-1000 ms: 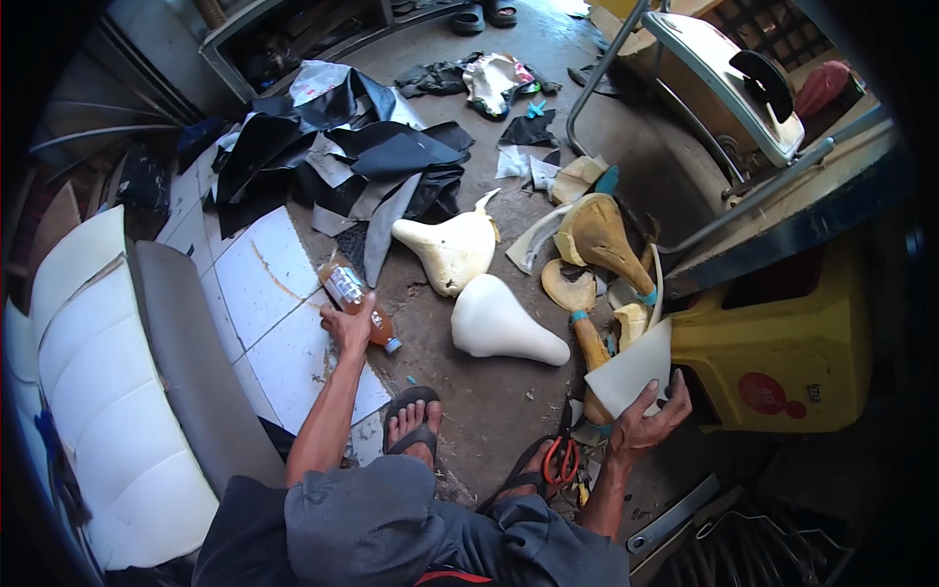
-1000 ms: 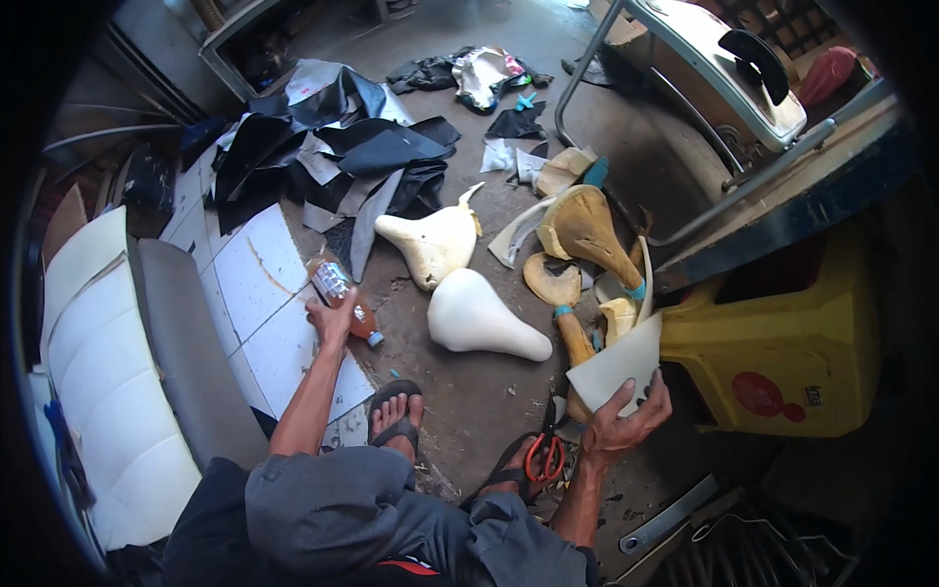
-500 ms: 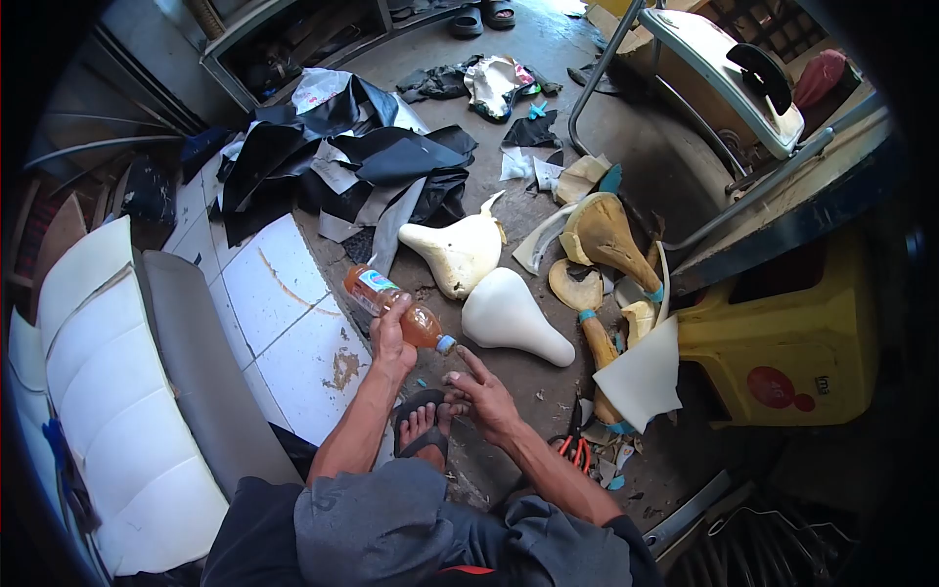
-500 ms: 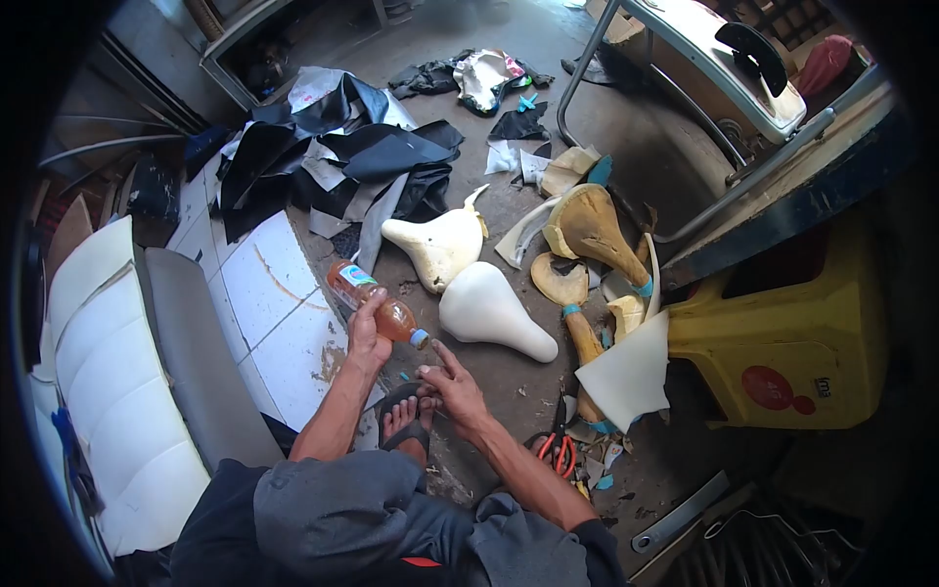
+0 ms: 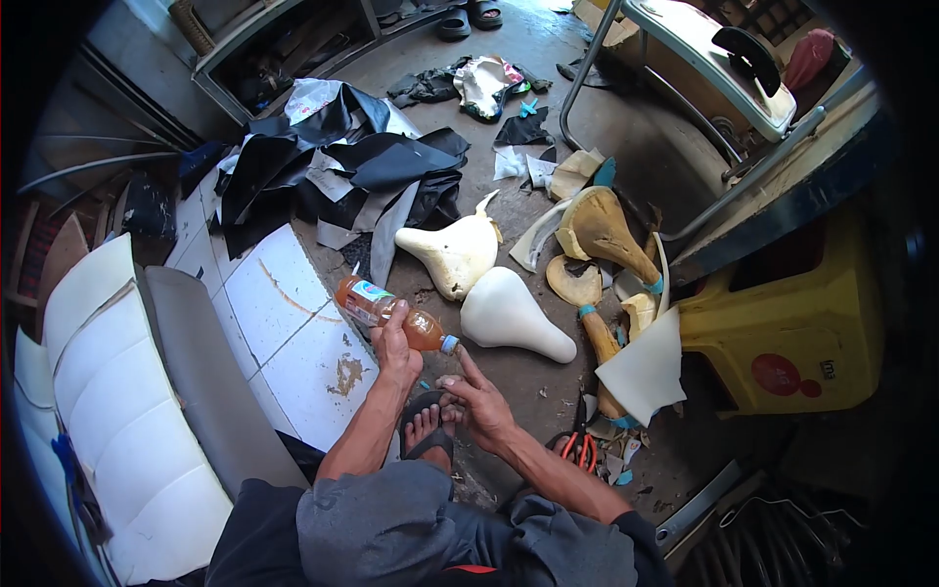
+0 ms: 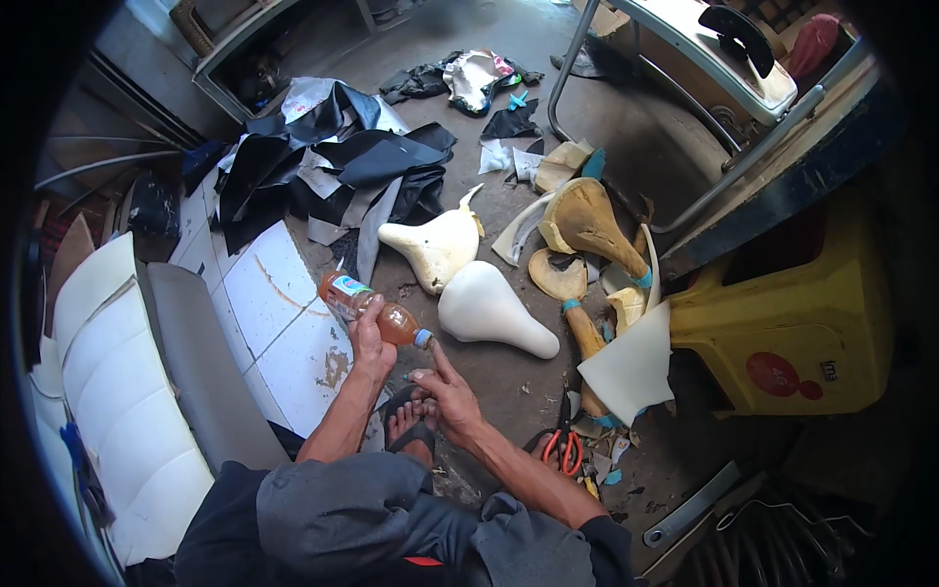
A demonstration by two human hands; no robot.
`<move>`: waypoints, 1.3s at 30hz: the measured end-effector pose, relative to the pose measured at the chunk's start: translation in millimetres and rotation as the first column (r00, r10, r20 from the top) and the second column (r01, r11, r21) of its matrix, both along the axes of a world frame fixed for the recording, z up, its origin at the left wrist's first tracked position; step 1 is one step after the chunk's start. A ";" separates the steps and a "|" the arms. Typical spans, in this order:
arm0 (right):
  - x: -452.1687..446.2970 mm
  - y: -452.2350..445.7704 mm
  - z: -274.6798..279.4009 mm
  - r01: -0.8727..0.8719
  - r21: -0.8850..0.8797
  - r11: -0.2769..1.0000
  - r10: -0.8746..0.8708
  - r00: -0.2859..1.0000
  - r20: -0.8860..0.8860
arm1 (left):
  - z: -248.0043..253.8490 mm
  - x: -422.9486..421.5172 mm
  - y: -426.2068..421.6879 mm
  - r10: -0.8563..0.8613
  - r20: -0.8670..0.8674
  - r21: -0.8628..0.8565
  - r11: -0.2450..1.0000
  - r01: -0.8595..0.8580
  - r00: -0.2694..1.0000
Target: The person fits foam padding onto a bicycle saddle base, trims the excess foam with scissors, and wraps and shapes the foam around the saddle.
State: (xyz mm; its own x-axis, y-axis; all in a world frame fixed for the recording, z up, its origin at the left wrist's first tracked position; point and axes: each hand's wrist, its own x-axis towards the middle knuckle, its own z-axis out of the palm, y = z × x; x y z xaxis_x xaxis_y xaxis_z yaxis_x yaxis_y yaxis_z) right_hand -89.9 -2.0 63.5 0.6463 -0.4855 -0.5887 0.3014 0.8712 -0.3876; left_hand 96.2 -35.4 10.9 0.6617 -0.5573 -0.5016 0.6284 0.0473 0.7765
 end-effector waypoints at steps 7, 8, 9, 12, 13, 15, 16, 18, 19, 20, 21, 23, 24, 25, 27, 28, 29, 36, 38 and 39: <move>-23.8 -19.3 10.3 0.109 0.029 0.994 -0.112 0.930 0.351 | -12.7 12.4 -4.7 0.057 0.333 0.145 0.983 -0.110 0.941; -33.9 -28.5 19.6 0.104 0.024 0.994 -0.106 0.932 0.348 | -26.7 22.0 -6.0 0.027 0.450 0.212 0.968 -0.136 0.893; -45.9 -39.1 32.6 0.258 -0.025 0.966 -0.237 0.918 0.319 | -54.7 41.9 -1.0 -0.160 0.556 0.437 0.891 -0.123 0.816; -85.4 -66.2 38.5 0.615 -0.184 0.767 -0.563 0.782 0.267 | -12.6 16.1 0.7 -0.536 0.838 0.515 0.711 -0.479 0.104; -100.2 -72.5 35.1 0.669 -0.193 0.718 -0.625 0.742 0.245 | -7.2 6.1 -1.4 -0.439 0.898 0.392 0.836 -0.384 -0.040; -121.3 -79.3 29.3 0.728 -0.250 0.638 -0.710 0.682 0.174 | 0.3 -29.5 -9.5 -0.527 0.817 0.501 0.850 0.164 0.236; -122.1 -77.9 30.0 0.723 -0.256 0.642 -0.704 0.688 0.177 | -5.9 -50.6 -19.1 -0.588 0.754 0.556 0.809 0.191 0.294; -125.5 -73.7 31.1 0.712 -0.333 0.618 -0.747 0.664 0.033 | -22.8 -64.6 -38.0 -0.640 0.689 0.597 0.767 0.235 0.341; -125.8 -69.7 29.3 0.699 -0.359 0.618 -0.742 0.670 0.027 | -30.9 -67.3 -45.5 -0.664 0.621 0.580 0.747 0.325 0.417; -127.7 -65.7 27.2 0.704 -0.367 0.608 -0.750 0.661 0.024 | -39.1 -72.1 -53.6 -0.687 0.542 0.551 0.725 0.413 0.484; -130.6 -61.3 25.1 0.627 -0.454 0.633 -0.714 0.699 -0.030 | -68.2 -63.3 -58.5 -0.617 0.559 0.390 0.785 0.481 0.554; -138.5 -57.9 31.1 0.503 -0.605 0.617 -0.681 0.726 -0.091 | -58.1 -50.1 -55.7 -0.652 0.287 0.101 0.749 0.655 0.701; -144.7 -58.9 32.3 0.509 -0.604 0.614 -0.688 0.719 -0.093 | -40.3 -43.9 -50.6 -0.652 0.158 -0.093 0.738 0.669 0.741; -151.5 -62.0 32.0 0.527 -0.624 0.577 -0.723 0.685 -0.090 | -22.2 -34.4 -44.7 -0.660 0.158 -0.086 0.732 0.676 0.735; -157.2 -64.2 33.9 0.545 -0.627 0.557 -0.746 0.660 -0.089 | 12.9 -19.3 -30.9 -0.733 -0.090 -0.412 0.644 0.644 0.675; -150.5 -66.1 34.8 0.550 -0.622 0.557 -0.745 0.661 -0.083 | 21.2 -18.0 -27.7 -0.732 -0.084 -0.406 0.645 0.648 0.676; -138.9 -67.2 35.4 0.551 -0.555 0.623 -0.692 0.719 -0.063 | 27.5 -18.0 -23.9 -0.721 -0.151 -0.459 0.657 0.598 0.677; -78.8 -55.0 36.0 0.306 -0.560 0.770 -0.403 0.913 -0.057 | 23.8 -31.6 -26.8 -0.618 -0.286 -0.384 0.774 0.504 0.732; -73.2 -54.1 39.2 0.256 -0.627 0.736 -0.403 0.910 -0.101 | 15.2 -29.2 -18.2 -0.626 -0.284 -0.367 0.771 0.521 0.726; -70.6 -55.4 48.0 0.168 -0.713 0.681 -0.385 0.910 -0.153 | 12.9 -29.0 -17.1 -0.633 -0.284 -0.374 0.765 0.524 0.720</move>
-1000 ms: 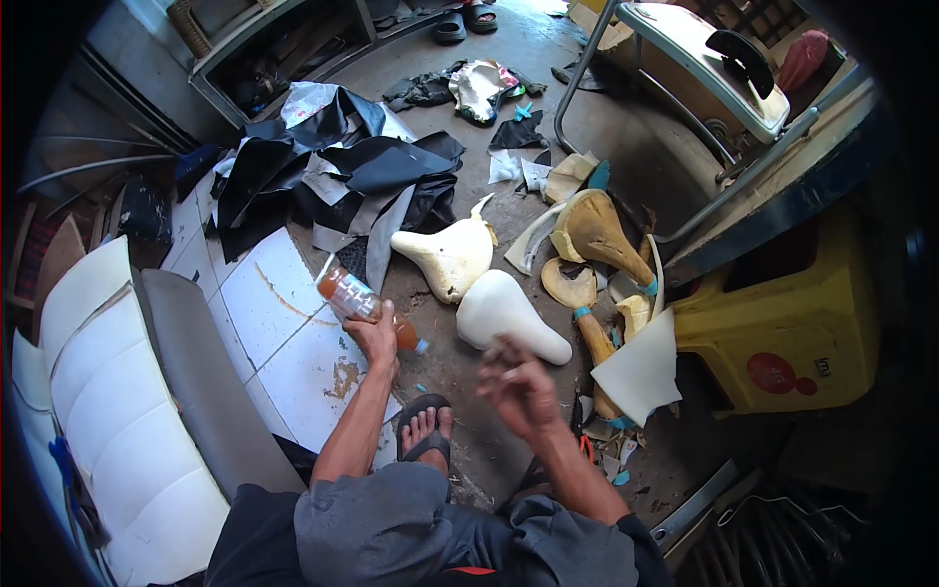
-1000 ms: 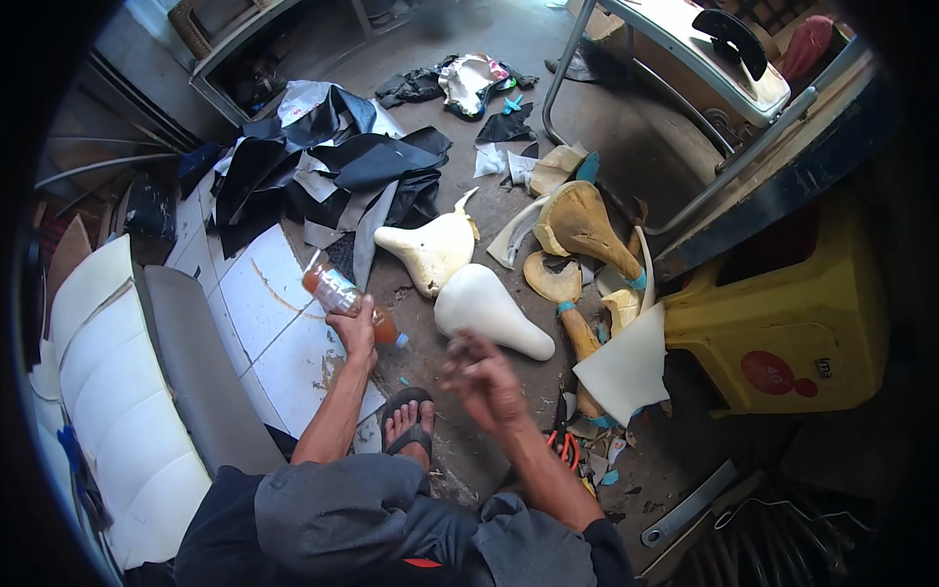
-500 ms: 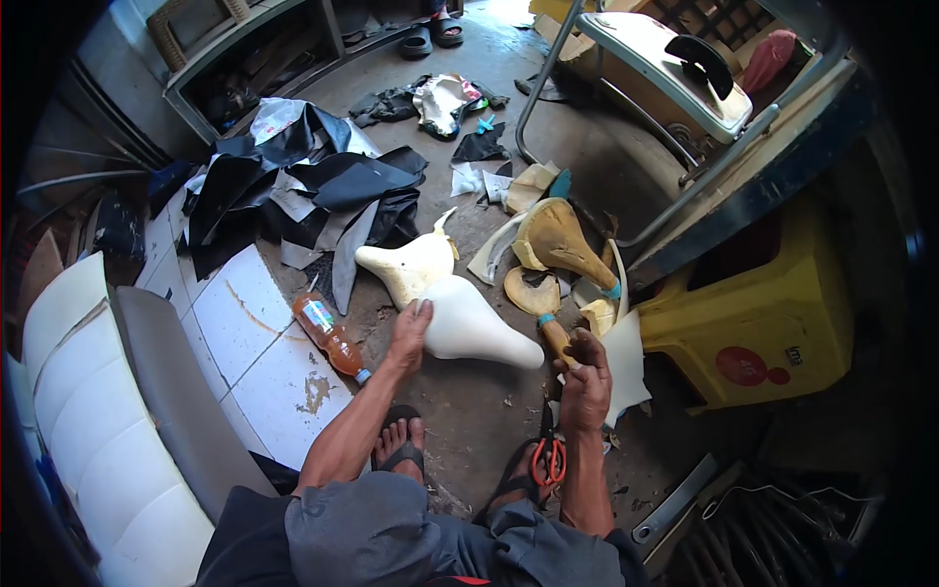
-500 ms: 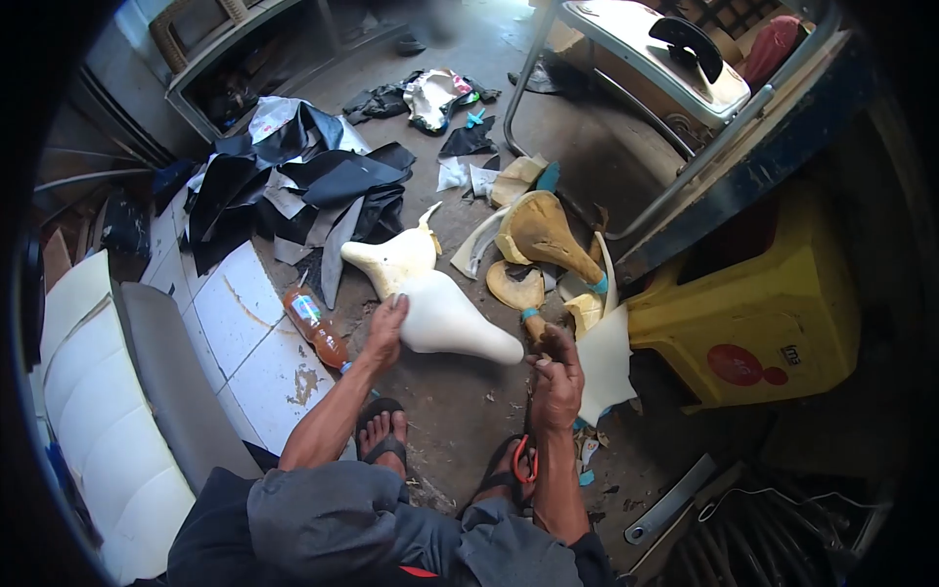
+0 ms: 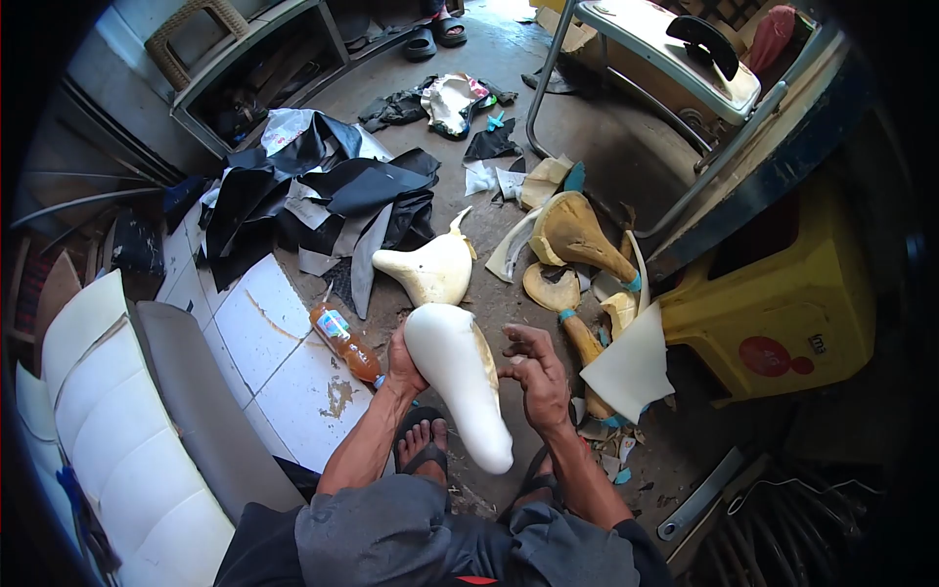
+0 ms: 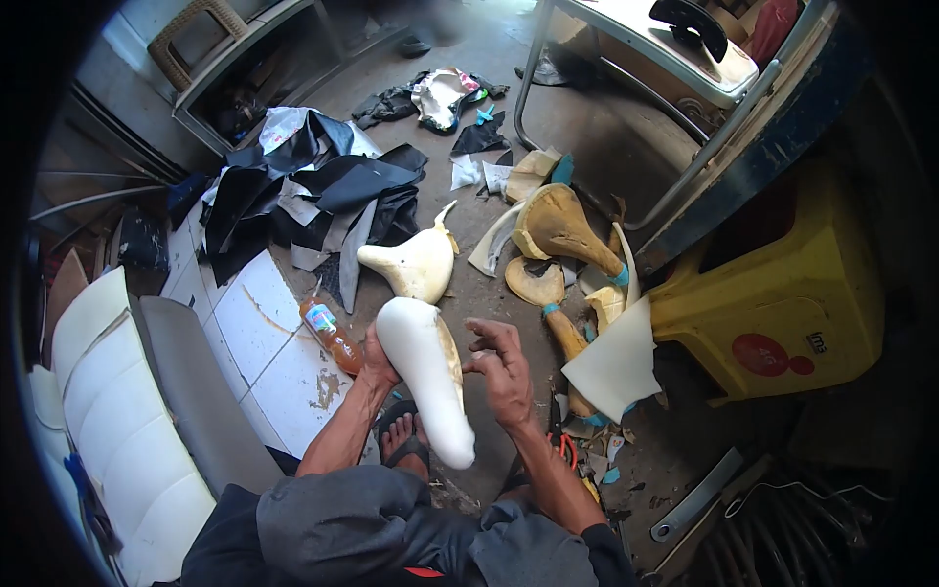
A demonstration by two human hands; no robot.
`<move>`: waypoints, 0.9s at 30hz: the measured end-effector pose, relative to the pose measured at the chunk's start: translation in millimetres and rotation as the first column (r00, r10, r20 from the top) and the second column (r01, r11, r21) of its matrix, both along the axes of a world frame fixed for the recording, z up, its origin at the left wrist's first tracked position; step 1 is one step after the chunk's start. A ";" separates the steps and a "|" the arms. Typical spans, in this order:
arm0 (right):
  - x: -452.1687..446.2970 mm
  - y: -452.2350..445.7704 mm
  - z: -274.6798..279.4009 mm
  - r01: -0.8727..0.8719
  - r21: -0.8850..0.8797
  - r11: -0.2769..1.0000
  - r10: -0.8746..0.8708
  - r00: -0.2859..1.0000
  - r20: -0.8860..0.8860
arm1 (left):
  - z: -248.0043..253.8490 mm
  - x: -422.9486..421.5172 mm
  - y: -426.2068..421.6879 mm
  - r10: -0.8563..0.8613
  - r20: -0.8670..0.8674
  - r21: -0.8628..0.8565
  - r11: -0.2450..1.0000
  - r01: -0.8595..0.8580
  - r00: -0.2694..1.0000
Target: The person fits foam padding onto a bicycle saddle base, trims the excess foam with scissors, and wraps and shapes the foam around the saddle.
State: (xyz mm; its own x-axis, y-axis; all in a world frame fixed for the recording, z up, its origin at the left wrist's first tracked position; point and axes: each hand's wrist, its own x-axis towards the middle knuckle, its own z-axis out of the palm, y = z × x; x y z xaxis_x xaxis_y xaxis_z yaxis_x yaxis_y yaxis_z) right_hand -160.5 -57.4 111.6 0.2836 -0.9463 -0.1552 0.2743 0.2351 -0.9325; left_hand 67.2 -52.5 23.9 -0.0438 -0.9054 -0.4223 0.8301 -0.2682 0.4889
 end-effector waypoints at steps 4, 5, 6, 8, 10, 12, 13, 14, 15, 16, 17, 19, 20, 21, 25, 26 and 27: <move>5.6 -1.4 9.7 -0.063 -0.112 0.992 0.049 0.991 -0.127 | 2.2 -5.8 9.2 0.020 -0.097 0.045 0.999 -0.016 0.995; 7.1 -0.4 12.0 -0.076 -0.114 0.991 0.060 0.988 -0.142 | 1.8 -5.9 10.9 0.021 -0.099 0.047 0.999 -0.016 0.995; 9.3 0.0 12.1 -0.077 -0.115 0.990 0.060 0.988 -0.144 | 1.0 -5.7 11.6 0.017 -0.093 0.042 0.999 -0.013 0.996; 14.1 1.6 12.1 -0.105 -0.209 0.972 0.048 0.964 -0.260 | -1.1 -4.5 13.1 0.011 -0.086 0.037 0.999 -0.008 0.996; 16.8 1.3 11.7 -0.103 -0.203 0.974 0.044 0.961 -0.273 | -7.3 -2.2 14.5 -0.035 -0.117 -0.009 0.999 0.035 0.992; 18.8 0.4 11.7 -0.099 -0.195 0.976 0.040 0.958 -0.285 | -13.5 -0.2 15.4 -0.042 -0.110 0.000 0.999 0.042 0.993; 19.2 -0.4 11.8 -0.105 -0.234 0.967 0.026 0.947 -0.319 | -13.0 -0.4 15.1 -0.048 -0.105 0.007 0.999 0.049 0.993; 19.2 -0.7 12.0 -0.112 -0.272 0.956 0.010 0.936 -0.352 | -12.5 -0.5 15.2 -0.049 -0.105 0.008 0.999 0.050 0.993; 19.1 -0.5 12.6 -0.110 -0.271 0.956 0.008 0.936 -0.351 | -11.9 -0.5 15.2 -0.059 -0.106 -0.014 0.998 0.058 0.993; 18.7 -0.1 13.7 -0.112 -0.268 0.957 0.003 0.927 -0.376 | -11.5 -1.0 15.4 -0.069 -0.108 -0.035 0.997 0.065 0.992; 18.1 0.2 14.2 -0.114 -0.266 0.957 -0.001 0.917 -0.400 | -8.0 -2.8 15.0 -0.072 -0.108 -0.035 0.997 0.068 0.991; 15.8 1.6 12.0 -0.134 -0.289 0.948 0.011 0.920 -0.392 | -1.1 -6.3 14.8 -0.022 -0.126 0.003 1.000 0.022 0.992; 15.0 2.4 11.0 -0.156 -0.313 0.937 0.026 0.923 -0.385 | -3.4 -4.7 15.0 -0.022 -0.125 0.004 1.000 0.023 0.992; 14.2 3.9 12.1 -0.157 -0.312 0.937 0.027 0.923 -0.384 | -3.0 -3.1 14.8 -0.015 -0.156 -0.025 1.000 0.011 0.988; 11.2 9.0 14.5 -0.215 -0.349 0.912 0.070 0.921 -0.384 | -0.6 -1.2 11.5 0.066 -0.021 0.034 0.997 -0.065 0.998; 11.0 10.0 14.2 -0.228 -0.352 0.908 0.092 0.927 -0.364 | -3.9 1.3 11.6 0.066 -0.021 0.034 0.997 -0.066 0.998; 11.1 11.1 15.8 -0.229 -0.352 0.908 0.093 0.927 -0.363 | -10.1 5.9 11.9 0.083 -0.047 0.018 0.996 -0.083 0.995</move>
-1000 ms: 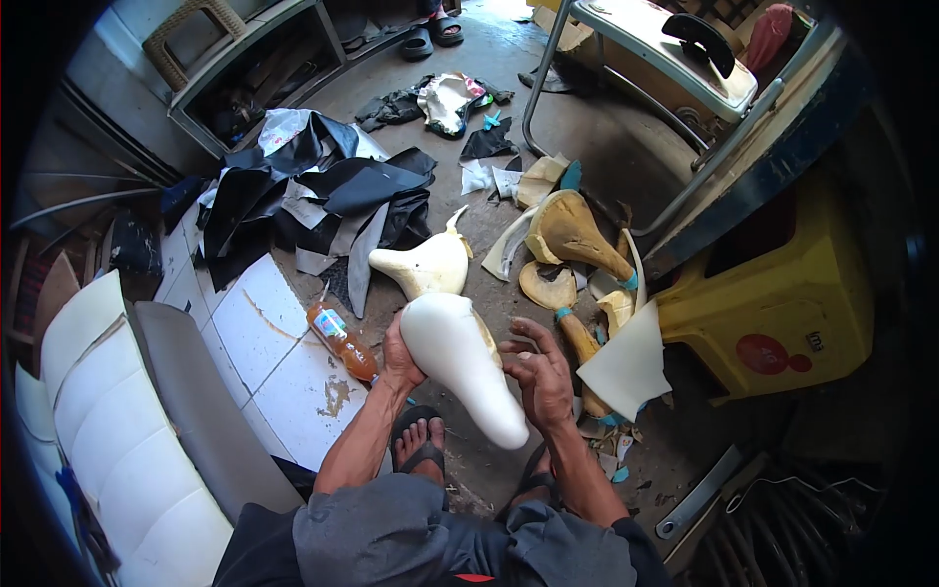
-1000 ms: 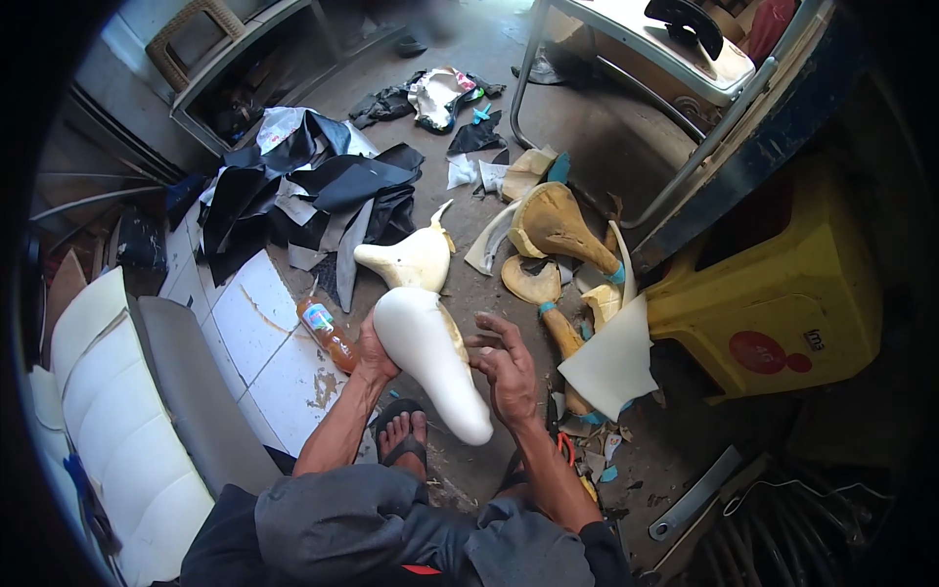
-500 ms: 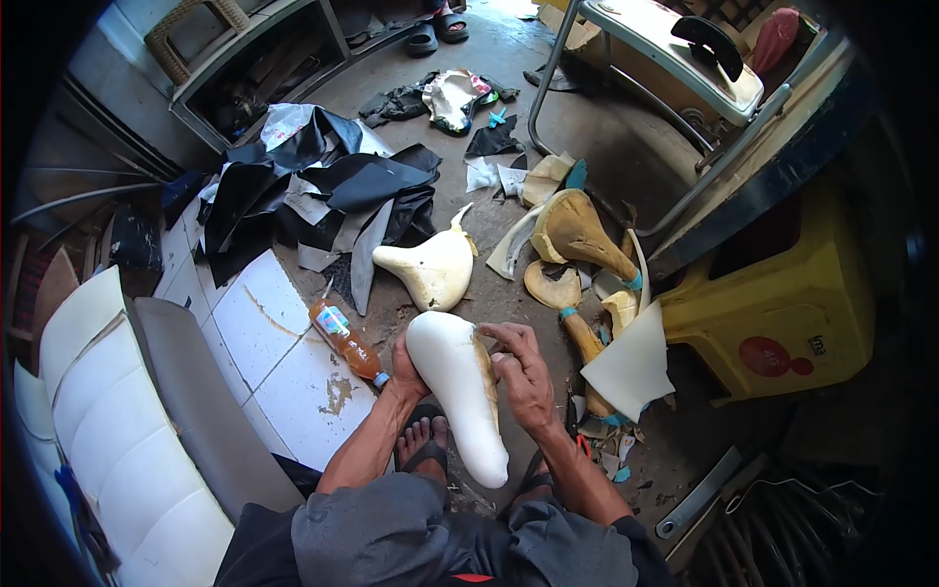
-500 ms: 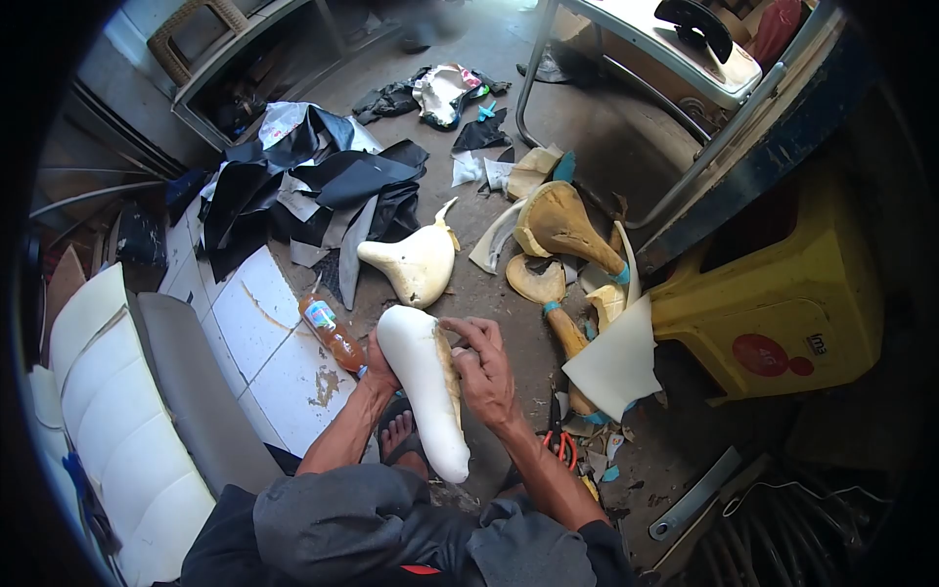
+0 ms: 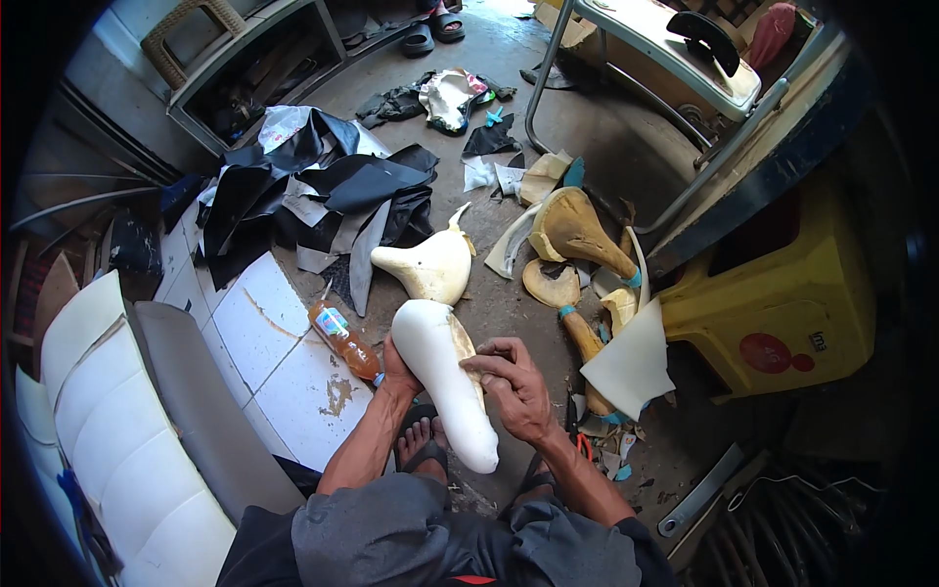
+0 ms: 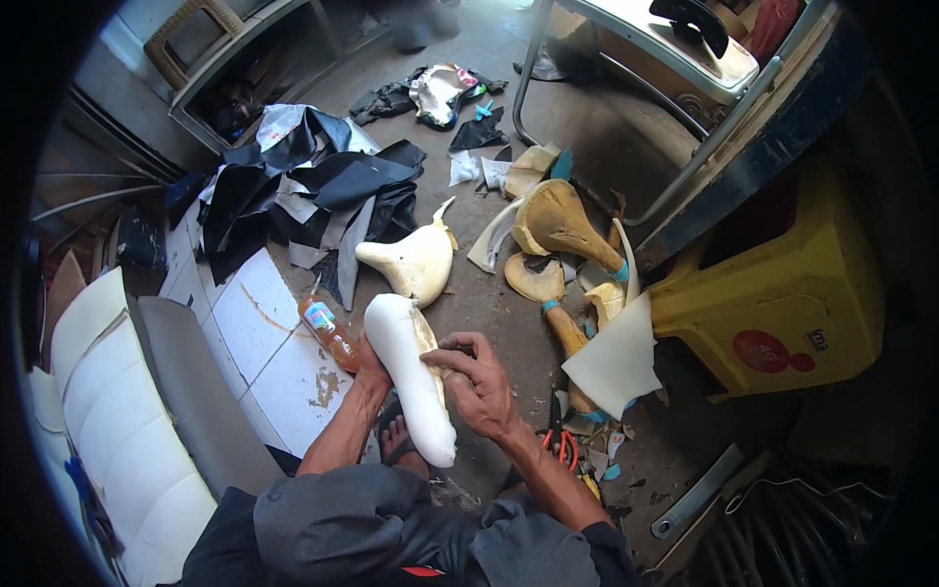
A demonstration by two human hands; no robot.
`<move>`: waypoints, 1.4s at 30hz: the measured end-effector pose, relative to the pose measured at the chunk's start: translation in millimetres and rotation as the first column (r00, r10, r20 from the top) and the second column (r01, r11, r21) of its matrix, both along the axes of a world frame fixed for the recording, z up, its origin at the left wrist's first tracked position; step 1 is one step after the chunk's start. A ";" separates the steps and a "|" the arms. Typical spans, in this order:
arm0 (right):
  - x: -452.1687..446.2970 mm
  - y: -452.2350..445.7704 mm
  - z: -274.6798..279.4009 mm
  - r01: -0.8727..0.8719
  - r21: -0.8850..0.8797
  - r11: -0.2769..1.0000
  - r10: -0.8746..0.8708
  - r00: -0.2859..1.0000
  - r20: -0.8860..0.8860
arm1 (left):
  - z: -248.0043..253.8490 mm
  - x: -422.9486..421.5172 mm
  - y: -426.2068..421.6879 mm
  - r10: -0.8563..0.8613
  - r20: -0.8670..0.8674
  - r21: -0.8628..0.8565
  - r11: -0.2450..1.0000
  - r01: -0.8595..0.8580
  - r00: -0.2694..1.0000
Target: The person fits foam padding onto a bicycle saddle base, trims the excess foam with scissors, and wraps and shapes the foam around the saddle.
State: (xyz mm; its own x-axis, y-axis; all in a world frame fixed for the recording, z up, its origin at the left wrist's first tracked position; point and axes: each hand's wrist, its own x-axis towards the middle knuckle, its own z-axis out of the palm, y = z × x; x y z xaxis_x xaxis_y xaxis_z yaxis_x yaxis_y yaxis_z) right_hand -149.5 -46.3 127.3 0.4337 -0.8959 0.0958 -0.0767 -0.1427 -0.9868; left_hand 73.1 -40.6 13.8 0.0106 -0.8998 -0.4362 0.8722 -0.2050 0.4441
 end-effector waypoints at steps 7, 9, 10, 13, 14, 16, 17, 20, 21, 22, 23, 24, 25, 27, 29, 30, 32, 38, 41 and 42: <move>-10.4 8.7 7.6 -0.124 -0.010 0.992 0.124 0.992 0.038 | -12.0 21.3 3.8 0.082 -0.032 -0.027 0.996 -0.083 0.996; -16.6 9.5 9.3 -0.183 -0.019 0.983 0.184 0.978 0.094 | -2.7 23.8 4.5 0.107 0.034 0.007 0.994 -0.107 0.994; -18.3 8.0 9.2 -0.185 -0.019 0.983 0.186 0.978 0.094 | 1.3 24.3 4.1 0.123 0.099 0.040 0.991 -0.128 0.987; -15.7 1.6 11.1 -0.174 -0.009 0.985 0.174 0.983 0.062 | -6.5 28.5 9.6 0.108 0.012 0.022 0.994 -0.108 0.994; -6.6 -2.4 11.5 -0.119 -0.069 0.991 0.120 0.993 0.009 | -9.4 28.5 11.3 0.106 0.012 0.020 0.994 -0.106 0.994; 6.1 -8.8 11.5 -0.012 -0.195 0.981 -0.005 0.996 -0.088 | -8.2 24.6 11.2 0.023 -0.028 -0.071 0.997 -0.025 0.999; 6.0 -10.6 6.2 -0.044 -0.242 0.969 0.012 0.991 -0.133 | -8.3 22.3 9.2 0.020 -0.029 -0.073 0.997 -0.022 0.999; -2.6 -8.3 1.3 -0.131 -0.396 0.909 0.025 0.965 -0.261 | -6.5 18.5 6.1 0.088 0.074 -0.015 0.996 -0.087 0.993; -7.7 -5.5 0.9 -0.157 -0.406 0.900 0.049 0.963 -0.264 | -9.9 20.2 6.0 0.094 0.062 -0.018 0.996 -0.093 0.994; -14.6 -1.4 -0.7 -0.160 -0.406 0.900 0.050 0.962 -0.267 | -13.3 21.8 6.6 0.098 0.048 -0.021 0.995 -0.097 0.994; -22.4 3.3 -2.9 -0.168 -0.351 0.921 0.088 0.969 -0.231 | -16.3 24.5 8.4 0.096 0.043 -0.020 0.995 -0.096 0.994; -31.3 6.6 -4.6 -0.173 -0.295 0.940 0.117 0.973 -0.197 | -14.1 24.8 8.8 0.103 0.014 0.020 0.994 -0.104 0.995; -41.2 7.7 -5.6 -0.065 -0.269 0.961 0.020 0.986 -0.168 | -13.8 22.6 6.6 0.104 -0.019 0.061 0.993 -0.103 0.994; -66.6 1.5 -10.7 0.270 -0.278 0.922 -0.347 0.895 -0.281 | -22.3 24.0 5.3 0.033 0.033 0.029 0.999 -0.034 0.999; -105.4 -11.5 -34.0 0.595 -0.314 0.740 -0.671 0.631 -0.388 | -35.8 20.8 3.8 -0.038 0.141 -0.040 0.998 0.044 0.989; -131.1 -15.4 -47.4 0.673 -0.322 0.666 -0.724 0.480 -0.495 | -44.9 18.2 5.3 -0.054 0.176 -0.070 0.995 0.067 0.983; -163.3 -20.9 -60.9 0.713 -0.381 0.589 -0.733 0.272 -0.623 | -81.4 18.6 12.9 -0.214 0.363 0.084 0.977 0.197 0.907; -225.0 -34.2 -74.3 0.748 0.044 0.662 -0.436 0.432 -0.789 | -62.9 14.7 11.6 -0.446 0.732 0.283 0.887 0.365 0.516; -227.2 -35.7 -78.0 0.739 0.029 0.674 -0.463 0.452 -0.763 | -45.0 10.0 -2.4 -0.274 0.893 0.142 0.924 0.354 0.356; -223.4 -40.3 -78.8 0.737 0.029 0.675 -0.463 0.454 -0.761 | -19.5 0.5 -7.0 -0.167 0.976 0.116 0.942 0.316 0.138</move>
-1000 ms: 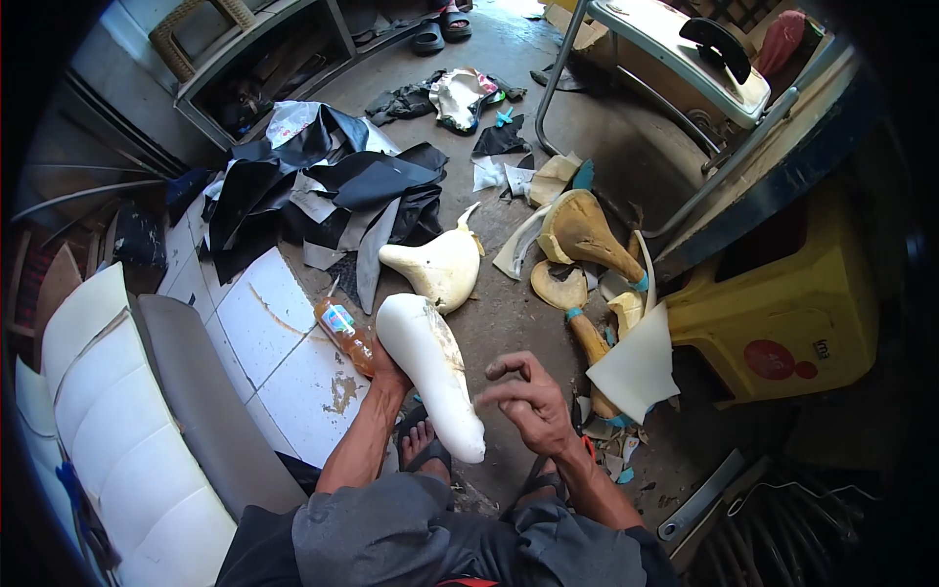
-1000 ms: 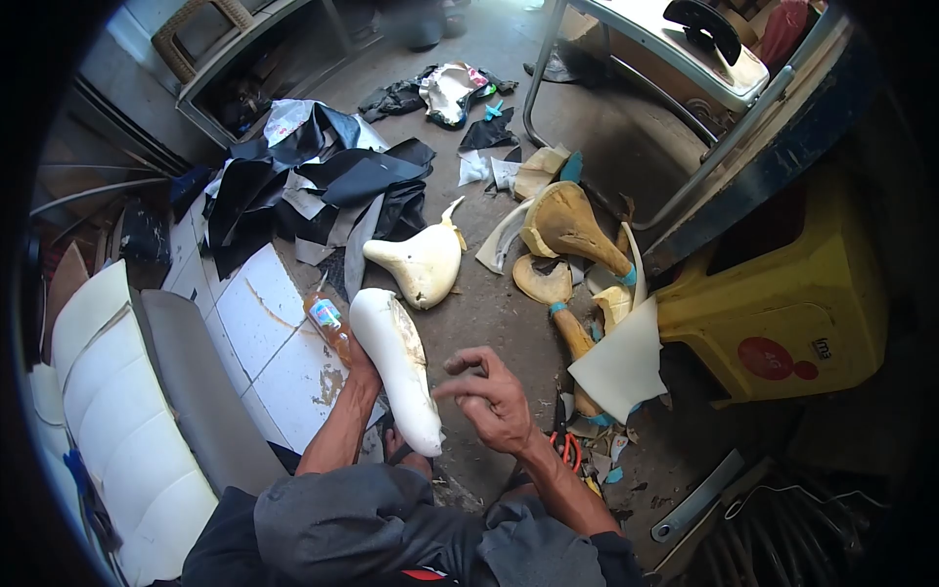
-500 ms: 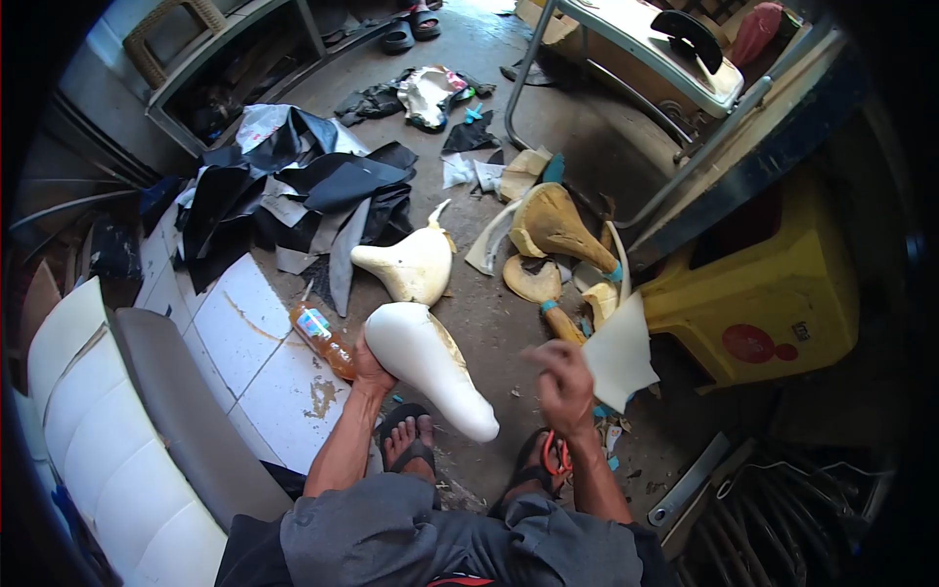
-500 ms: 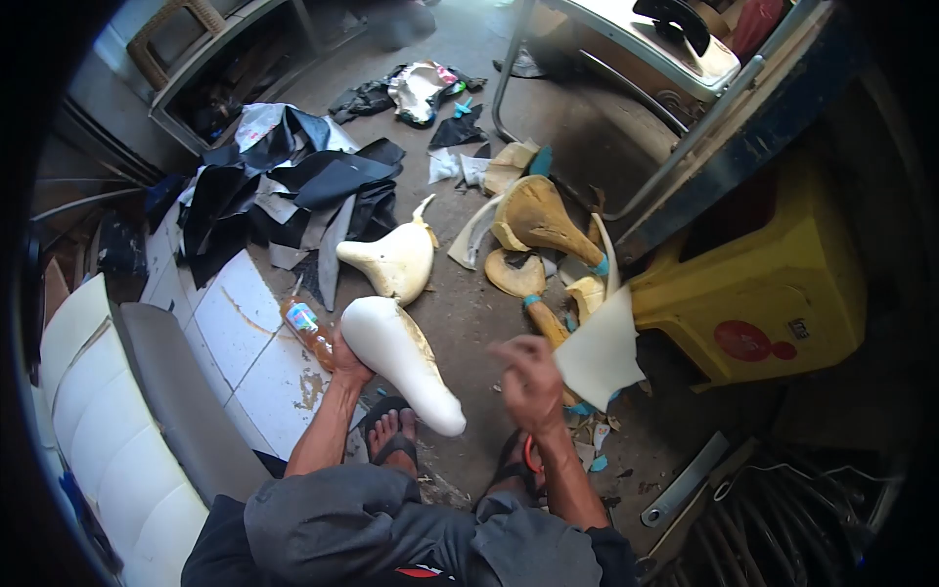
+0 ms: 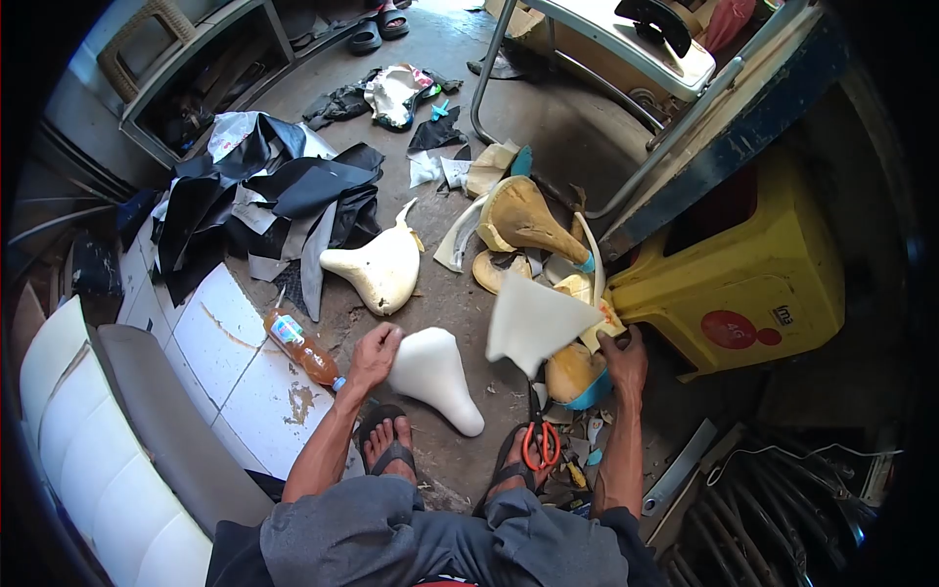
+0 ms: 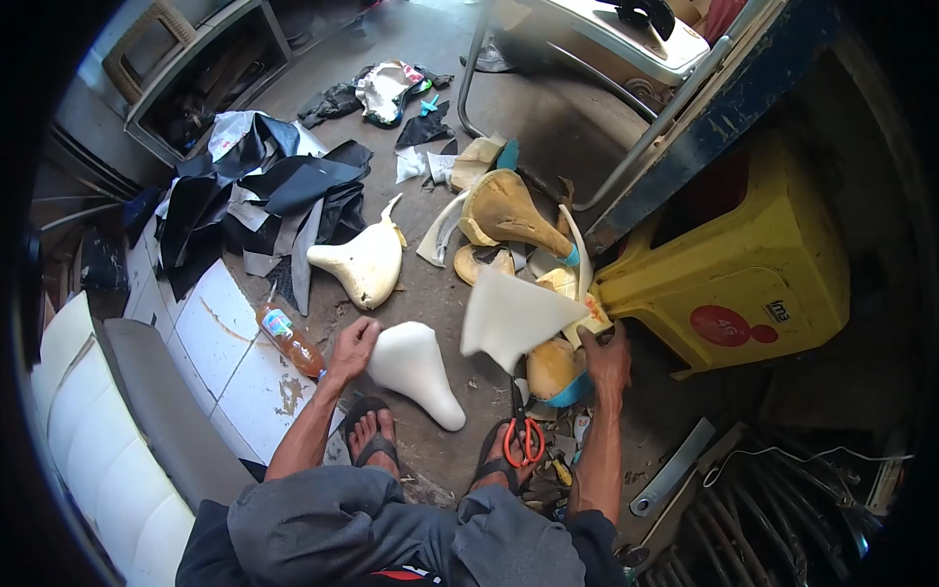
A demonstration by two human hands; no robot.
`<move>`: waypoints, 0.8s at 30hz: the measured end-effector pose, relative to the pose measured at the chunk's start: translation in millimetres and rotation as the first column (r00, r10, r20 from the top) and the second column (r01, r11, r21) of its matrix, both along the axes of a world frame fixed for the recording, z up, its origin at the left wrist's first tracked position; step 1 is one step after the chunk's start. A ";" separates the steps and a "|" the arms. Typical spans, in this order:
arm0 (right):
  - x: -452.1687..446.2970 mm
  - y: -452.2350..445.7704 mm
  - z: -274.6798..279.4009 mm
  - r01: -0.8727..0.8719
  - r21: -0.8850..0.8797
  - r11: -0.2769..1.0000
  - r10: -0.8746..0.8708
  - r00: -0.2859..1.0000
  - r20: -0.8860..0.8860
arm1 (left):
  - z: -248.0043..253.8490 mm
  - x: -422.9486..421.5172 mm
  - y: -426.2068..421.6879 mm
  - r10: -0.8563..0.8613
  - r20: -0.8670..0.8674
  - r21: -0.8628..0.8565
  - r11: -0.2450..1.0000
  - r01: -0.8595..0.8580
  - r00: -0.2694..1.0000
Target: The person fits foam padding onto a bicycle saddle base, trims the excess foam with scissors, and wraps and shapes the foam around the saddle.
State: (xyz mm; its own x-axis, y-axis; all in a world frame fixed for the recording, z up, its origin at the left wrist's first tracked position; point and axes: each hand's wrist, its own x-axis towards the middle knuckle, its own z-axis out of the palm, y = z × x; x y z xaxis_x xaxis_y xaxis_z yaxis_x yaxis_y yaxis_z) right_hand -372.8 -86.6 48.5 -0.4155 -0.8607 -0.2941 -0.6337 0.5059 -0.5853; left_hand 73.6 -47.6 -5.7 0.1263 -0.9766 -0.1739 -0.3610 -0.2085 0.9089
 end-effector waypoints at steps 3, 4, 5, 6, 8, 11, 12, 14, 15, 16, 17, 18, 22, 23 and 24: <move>26.6 -7.7 -5.2 0.009 -0.046 0.999 -0.018 0.982 -0.186 | 30.0 -25.4 -9.4 0.013 0.375 -0.226 0.971 0.078 0.927; 38.7 -6.4 -7.4 0.011 -0.045 0.999 -0.019 0.983 -0.183 | 35.0 -34.1 -11.6 0.027 0.507 -0.325 0.932 0.162 0.862; 52.3 -4.1 -9.1 -0.030 -0.143 0.989 0.010 0.990 -0.141 | 39.8 -44.4 -12.8 -0.038 0.566 -0.291 0.925 0.243 0.823; 65.6 -4.9 -10.5 -0.069 -0.246 0.967 0.045 0.994 -0.104 | 38.8 -57.5 -15.0 -0.037 0.567 -0.292 0.925 0.243 0.823; 88.9 -11.8 -13.3 -0.043 -0.161 0.986 0.030 0.996 -0.083 | 32.3 -77.4 -17.3 -0.122 0.711 -0.221 0.896 0.385 0.692; 106.8 -21.6 -26.5 0.014 0.039 0.999 -0.009 0.994 -0.111 | 17.9 -81.9 -14.5 -0.142 0.847 -0.055 0.935 0.350 0.513; 111.4 -22.7 -36.3 0.013 0.035 0.999 -0.009 0.994 -0.113 | 20.6 -79.3 -19.1 -0.138 0.846 -0.059 0.935 0.349 0.515; 119.6 -20.6 -52.6 0.034 -0.266 0.963 -0.111 0.954 -0.279 | 26.6 -65.9 -25.1 -0.254 0.659 0.242 0.963 0.121 0.708; 117.8 -24.7 -55.8 0.030 -0.264 0.964 -0.106 0.955 -0.277 | 22.6 -56.9 -22.6 -0.132 0.585 0.211 0.978 0.007 0.800; 112.6 -32.1 -58.3 0.172 -0.225 0.959 -0.162 0.985 0.059 | 24.0 -49.4 -20.3 -0.131 0.588 0.215 0.977 0.002 0.798; 107.9 -36.6 -61.7 0.292 -0.132 0.947 -0.222 0.896 0.385 | 25.4 -42.0 -15.4 -0.058 0.565 0.183 0.981 -0.056 0.823; 105.1 -40.8 -65.2 0.345 -0.172 0.923 -0.197 0.806 0.558 | 26.9 -34.2 -10.7 0.017 0.540 0.151 0.982 -0.116 0.841; 112.6 -54.6 -39.0 0.407 -0.039 0.912 -0.309 0.750 0.585 | 30.9 -6.3 1.4 0.125 0.146 0.211 0.965 -0.154 0.981; 117.6 -55.7 -34.0 0.387 0.000 0.922 -0.309 0.736 0.602 | 24.9 -0.8 3.8 0.151 0.012 0.212 0.966 -0.150 0.988; 121.6 -56.9 -28.6 0.366 0.038 0.930 -0.309 0.722 0.619 | 31.2 -1.6 4.5 0.161 0.011 0.213 0.964 -0.160 0.987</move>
